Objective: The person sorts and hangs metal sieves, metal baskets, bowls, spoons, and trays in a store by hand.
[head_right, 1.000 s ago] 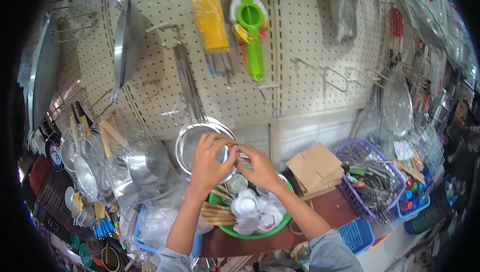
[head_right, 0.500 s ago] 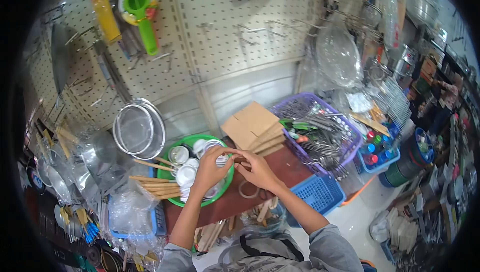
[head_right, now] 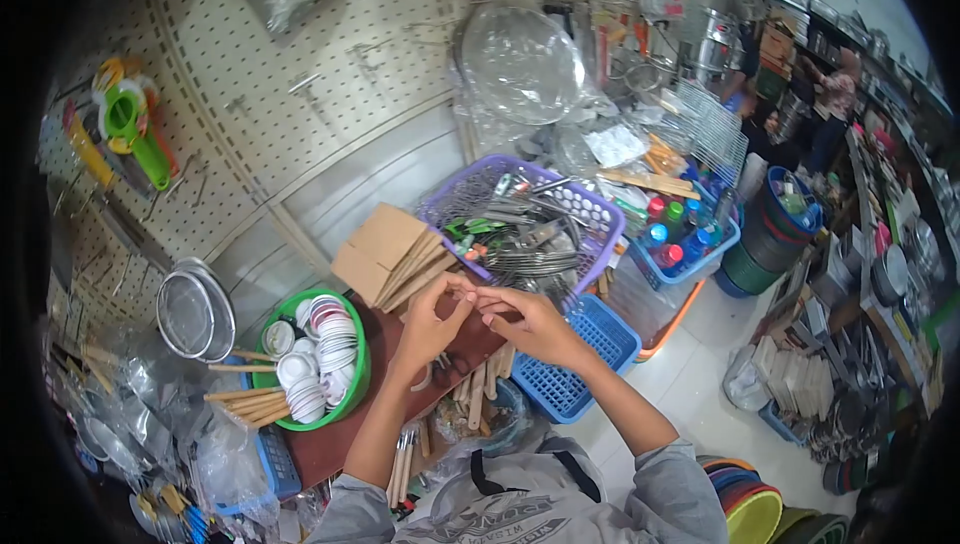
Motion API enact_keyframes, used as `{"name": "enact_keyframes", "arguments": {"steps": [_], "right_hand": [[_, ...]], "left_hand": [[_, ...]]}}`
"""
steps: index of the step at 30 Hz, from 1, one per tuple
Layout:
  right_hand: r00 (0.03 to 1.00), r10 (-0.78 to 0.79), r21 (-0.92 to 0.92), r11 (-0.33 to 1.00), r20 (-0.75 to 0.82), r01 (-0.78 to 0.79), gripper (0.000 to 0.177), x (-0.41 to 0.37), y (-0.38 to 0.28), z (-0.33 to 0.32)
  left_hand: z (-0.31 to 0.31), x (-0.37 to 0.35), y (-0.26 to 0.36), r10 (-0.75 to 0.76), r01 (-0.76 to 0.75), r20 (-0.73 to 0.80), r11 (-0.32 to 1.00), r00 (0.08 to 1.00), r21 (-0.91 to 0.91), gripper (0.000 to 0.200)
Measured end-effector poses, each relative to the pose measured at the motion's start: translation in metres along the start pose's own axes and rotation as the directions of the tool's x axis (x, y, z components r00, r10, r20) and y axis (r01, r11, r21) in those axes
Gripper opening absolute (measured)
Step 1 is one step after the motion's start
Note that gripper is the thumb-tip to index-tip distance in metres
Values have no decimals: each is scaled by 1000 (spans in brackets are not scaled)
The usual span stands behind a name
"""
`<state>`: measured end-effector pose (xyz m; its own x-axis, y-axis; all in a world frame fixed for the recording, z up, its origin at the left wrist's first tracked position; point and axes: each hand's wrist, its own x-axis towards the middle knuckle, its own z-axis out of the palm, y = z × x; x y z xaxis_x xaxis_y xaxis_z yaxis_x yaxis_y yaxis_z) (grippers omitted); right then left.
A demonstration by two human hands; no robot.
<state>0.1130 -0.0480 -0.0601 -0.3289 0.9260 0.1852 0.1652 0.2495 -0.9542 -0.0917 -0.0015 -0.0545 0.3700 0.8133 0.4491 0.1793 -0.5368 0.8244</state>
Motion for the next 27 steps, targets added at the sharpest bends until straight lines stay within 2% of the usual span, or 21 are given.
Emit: {"name": "enact_keyframes", "arguments": {"steps": [1,4,5,8,9,11,13,15,17,18,20,21,24,27], "right_hand": [[997,-45,102,993,-70,52,40,-4,11,-7],[989,-16,59,998,-148,25,36,-9,21,-43],[970,10,16,1000,-243,-7,34,-9,20,-50],[907,-149,-215,974,-395,67,36,0,55,-76],[908,-175,-261,962,-381,76,48,3,63,-83],[904,-187,-232,967,-385,101,55,8,77,-89],[920,-199,-246,962,-337,118,68,17,97,-93],[921,-197,-179,973,-335,144,71,31,130,-88],[921,-201,-155,975,-333,157,76,38,138,-87],[907,-257,-250,952,-335,177,77,42,146,-91],[873,-365,-430,879,-324,208,78,53,166,-100],[876,-323,-370,911,-359,184,75,55,168,-101],[886,-265,-491,870,-380,49,65,58,173,-108],[877,-225,-491,871,-425,-14,54,63,174,-111]], "left_hand": [[10,6,0,-8,8,14,1000,1000,-13,15],[36,22,-3,21,-21,11,1000,1000,20,13],[45,27,-4,62,-62,-2,997,998,51,14],[61,43,11,73,-90,79,968,994,235,21],[67,49,11,109,-122,59,944,992,306,25],[82,61,11,182,-174,23,882,983,439,34],[94,70,6,141,-131,19,846,990,518,41],[102,79,-8,104,-112,47,799,993,591,45],[105,84,-20,30,-54,53,837,998,544,45],[105,86,-23,-6,-25,57,853,998,521,45],[105,86,-24,12,-27,31,852,999,522,42],[104,86,-22,3,-17,27,859,1000,512,39],[100,88,-24,-2,-9,23,881,1000,473,33],[95,88,-30,-19,5,26,889,999,457,29]]}}
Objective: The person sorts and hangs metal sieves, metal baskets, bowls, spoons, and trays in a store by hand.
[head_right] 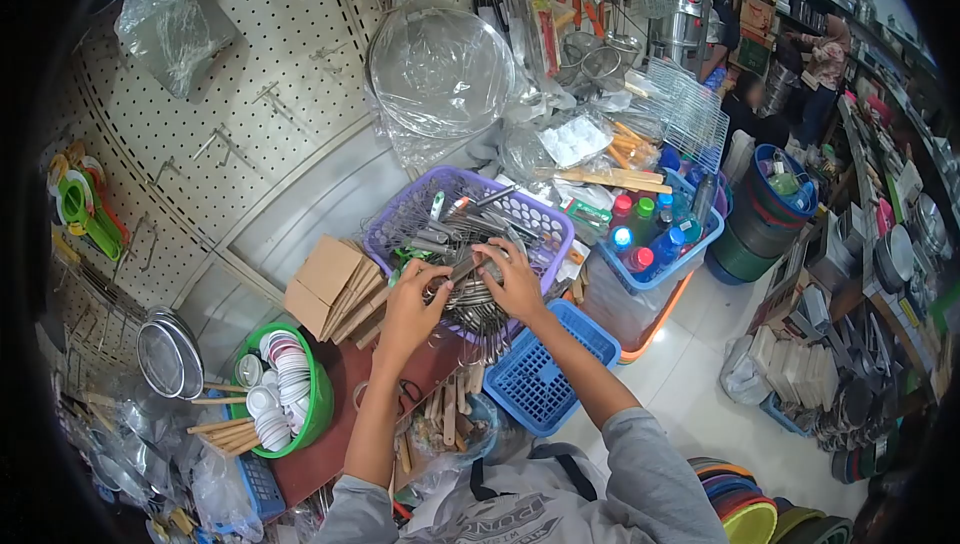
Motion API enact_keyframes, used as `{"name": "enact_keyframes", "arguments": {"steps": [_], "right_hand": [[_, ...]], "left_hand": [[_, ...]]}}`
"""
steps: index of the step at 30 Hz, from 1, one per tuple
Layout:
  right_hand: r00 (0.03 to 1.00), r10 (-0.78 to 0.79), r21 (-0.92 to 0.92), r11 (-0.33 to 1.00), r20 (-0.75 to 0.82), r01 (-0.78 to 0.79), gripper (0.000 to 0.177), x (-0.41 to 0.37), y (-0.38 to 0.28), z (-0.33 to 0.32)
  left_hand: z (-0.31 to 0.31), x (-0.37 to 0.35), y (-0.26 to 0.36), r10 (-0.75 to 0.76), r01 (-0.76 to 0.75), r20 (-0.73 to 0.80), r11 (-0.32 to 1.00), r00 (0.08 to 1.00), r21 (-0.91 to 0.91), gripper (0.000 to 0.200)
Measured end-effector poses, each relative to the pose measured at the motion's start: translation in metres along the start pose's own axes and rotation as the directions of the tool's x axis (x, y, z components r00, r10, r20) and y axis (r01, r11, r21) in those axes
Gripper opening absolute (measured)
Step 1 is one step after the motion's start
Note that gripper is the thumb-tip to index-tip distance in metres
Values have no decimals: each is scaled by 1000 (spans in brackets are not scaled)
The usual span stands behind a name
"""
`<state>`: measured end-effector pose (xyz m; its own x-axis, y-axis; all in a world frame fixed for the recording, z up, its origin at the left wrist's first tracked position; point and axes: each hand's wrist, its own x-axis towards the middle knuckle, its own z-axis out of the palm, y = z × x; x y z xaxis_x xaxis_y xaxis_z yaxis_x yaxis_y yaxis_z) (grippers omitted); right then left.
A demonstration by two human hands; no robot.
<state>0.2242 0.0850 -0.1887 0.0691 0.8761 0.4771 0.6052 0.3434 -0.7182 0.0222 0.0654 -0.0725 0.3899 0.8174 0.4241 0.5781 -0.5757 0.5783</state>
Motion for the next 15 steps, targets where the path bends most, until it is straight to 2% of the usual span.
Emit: {"name": "enact_keyframes", "arguments": {"steps": [3,9,12,15], "right_hand": [[994,-50,-12,999,-95,49,45,-2,-2,3],[987,-34,216,974,-159,69,36,-4,9,6],[992,28,317,948,-126,13,39,-7,10,0],[988,-17,405,911,-151,78,41,-8,20,0]], "left_hand": [[-2,-3,-1,-36,35,34,999,999,24,31],[-3,-10,-6,-49,49,31,999,998,20,41],[-11,-8,1,-87,85,93,996,992,22,42],[-13,-10,7,-72,73,90,997,993,-9,42]]}}
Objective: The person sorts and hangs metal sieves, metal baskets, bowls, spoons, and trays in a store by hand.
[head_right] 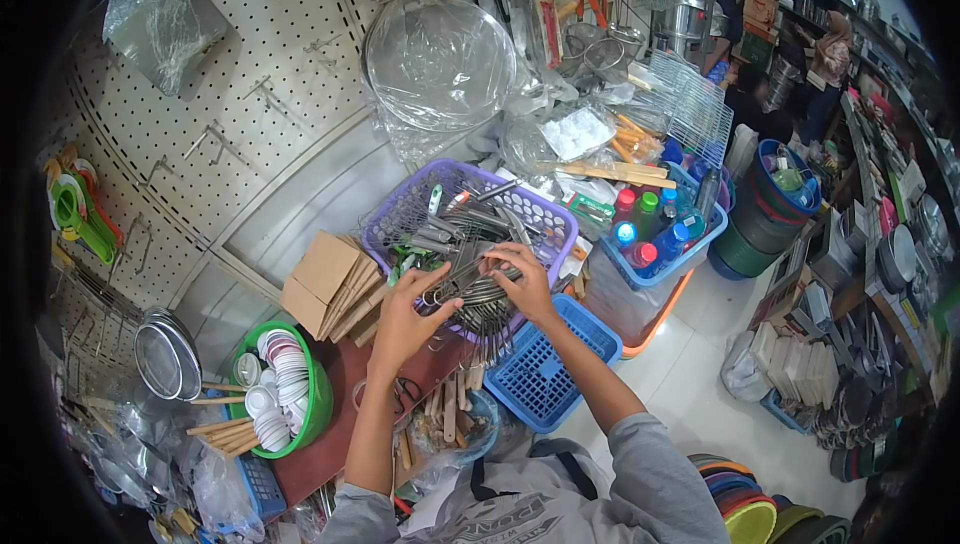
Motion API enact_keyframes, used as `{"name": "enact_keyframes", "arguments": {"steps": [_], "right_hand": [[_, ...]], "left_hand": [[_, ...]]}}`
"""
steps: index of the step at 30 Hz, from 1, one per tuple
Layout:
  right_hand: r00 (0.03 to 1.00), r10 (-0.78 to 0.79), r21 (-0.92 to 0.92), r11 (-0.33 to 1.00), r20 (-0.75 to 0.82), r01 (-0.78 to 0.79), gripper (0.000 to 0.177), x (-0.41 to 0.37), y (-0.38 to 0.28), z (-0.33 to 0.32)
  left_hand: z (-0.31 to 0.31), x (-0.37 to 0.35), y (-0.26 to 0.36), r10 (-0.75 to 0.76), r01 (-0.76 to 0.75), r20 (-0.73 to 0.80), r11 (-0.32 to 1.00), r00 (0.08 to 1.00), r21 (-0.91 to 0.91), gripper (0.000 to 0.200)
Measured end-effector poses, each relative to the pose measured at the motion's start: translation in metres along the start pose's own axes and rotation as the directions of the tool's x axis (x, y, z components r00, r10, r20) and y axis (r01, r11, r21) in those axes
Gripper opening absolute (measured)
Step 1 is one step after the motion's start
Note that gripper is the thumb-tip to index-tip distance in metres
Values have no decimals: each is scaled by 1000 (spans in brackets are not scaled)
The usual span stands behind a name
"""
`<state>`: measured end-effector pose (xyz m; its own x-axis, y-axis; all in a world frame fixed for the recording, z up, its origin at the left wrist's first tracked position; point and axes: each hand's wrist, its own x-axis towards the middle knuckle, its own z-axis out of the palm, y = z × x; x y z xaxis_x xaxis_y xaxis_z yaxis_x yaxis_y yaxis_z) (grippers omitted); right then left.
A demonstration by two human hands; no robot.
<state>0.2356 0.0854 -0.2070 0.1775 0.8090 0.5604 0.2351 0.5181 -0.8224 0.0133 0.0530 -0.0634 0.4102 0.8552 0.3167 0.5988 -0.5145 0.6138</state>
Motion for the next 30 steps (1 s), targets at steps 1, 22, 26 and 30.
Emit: {"name": "enact_keyframes", "arguments": {"steps": [1,22,26,30], "right_hand": [[1000,19,32,999,11,-19,41,0,3,-1],[992,76,16,997,105,-78,46,14,-19,-8],[964,20,-47,999,265,-7,44,25,-36,-13],[936,-35,-116,990,350,80,38,34,-41,-15]], "left_hand": [[1,-1,1,12,-12,-16,1000,1000,-17,41],[-9,8,-1,152,-190,-289,976,945,-108,29],[-20,8,-6,58,-104,-290,984,955,-147,28],[-36,11,-18,145,-180,-247,975,958,-129,24]]}}
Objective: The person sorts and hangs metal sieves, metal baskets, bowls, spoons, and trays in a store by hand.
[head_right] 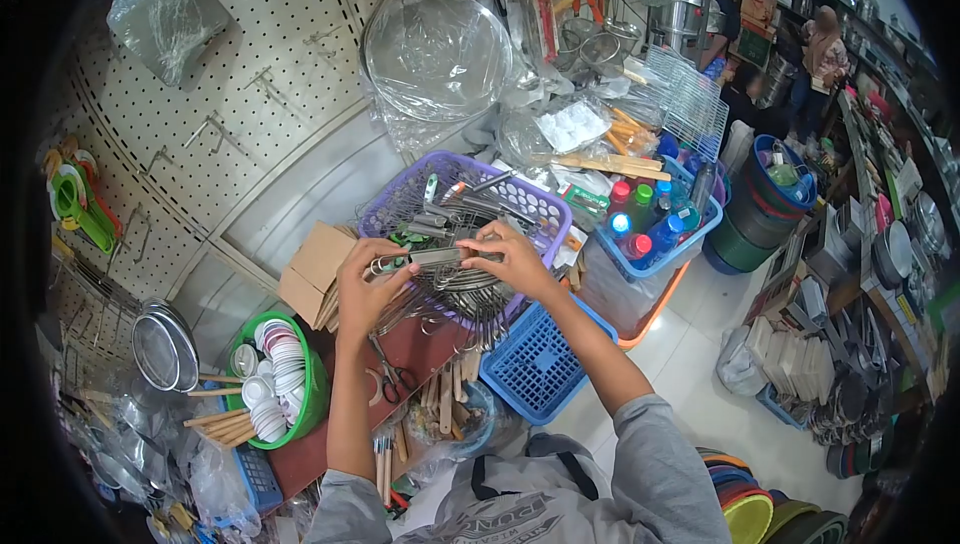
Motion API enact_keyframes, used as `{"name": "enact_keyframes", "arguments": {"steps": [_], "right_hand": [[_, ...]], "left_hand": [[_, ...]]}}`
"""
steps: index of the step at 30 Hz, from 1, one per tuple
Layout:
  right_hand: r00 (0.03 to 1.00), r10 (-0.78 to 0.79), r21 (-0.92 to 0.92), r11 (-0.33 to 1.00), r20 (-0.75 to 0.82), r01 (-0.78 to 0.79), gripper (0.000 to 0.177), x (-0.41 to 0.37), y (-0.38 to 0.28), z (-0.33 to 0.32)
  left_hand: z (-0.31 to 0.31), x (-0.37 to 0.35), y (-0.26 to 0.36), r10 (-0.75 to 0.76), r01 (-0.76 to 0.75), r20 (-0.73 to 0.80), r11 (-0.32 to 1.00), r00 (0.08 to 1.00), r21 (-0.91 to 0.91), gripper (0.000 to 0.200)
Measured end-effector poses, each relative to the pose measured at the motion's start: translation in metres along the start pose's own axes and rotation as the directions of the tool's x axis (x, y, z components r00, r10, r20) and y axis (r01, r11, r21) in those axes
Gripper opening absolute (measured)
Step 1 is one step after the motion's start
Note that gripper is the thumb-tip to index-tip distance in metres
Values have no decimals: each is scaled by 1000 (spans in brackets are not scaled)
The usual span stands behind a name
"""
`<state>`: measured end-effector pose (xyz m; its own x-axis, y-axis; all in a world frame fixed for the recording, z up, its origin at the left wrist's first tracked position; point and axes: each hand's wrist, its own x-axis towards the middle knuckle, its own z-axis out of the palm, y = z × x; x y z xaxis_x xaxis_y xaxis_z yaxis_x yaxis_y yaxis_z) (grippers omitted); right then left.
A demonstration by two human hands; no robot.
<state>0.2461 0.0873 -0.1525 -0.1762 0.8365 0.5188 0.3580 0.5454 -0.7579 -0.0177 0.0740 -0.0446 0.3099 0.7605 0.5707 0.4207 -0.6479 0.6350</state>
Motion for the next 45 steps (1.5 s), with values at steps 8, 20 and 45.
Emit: {"name": "enact_keyframes", "arguments": {"steps": [8,20,45], "right_hand": [[980,-176,-284,939,90,194,52,11,-17,-6],[952,-276,-452,838,129,304,69,35,-49,-9],[803,-465,-506,624,373,596,53,34,-152,26]], "left_hand": [[-4,-2,-10,-281,288,63,929,958,-232,31],[8,-5,-15,-351,355,67,933,934,-56,31],[-53,-70,-18,-52,69,47,846,998,-528,43]]}}
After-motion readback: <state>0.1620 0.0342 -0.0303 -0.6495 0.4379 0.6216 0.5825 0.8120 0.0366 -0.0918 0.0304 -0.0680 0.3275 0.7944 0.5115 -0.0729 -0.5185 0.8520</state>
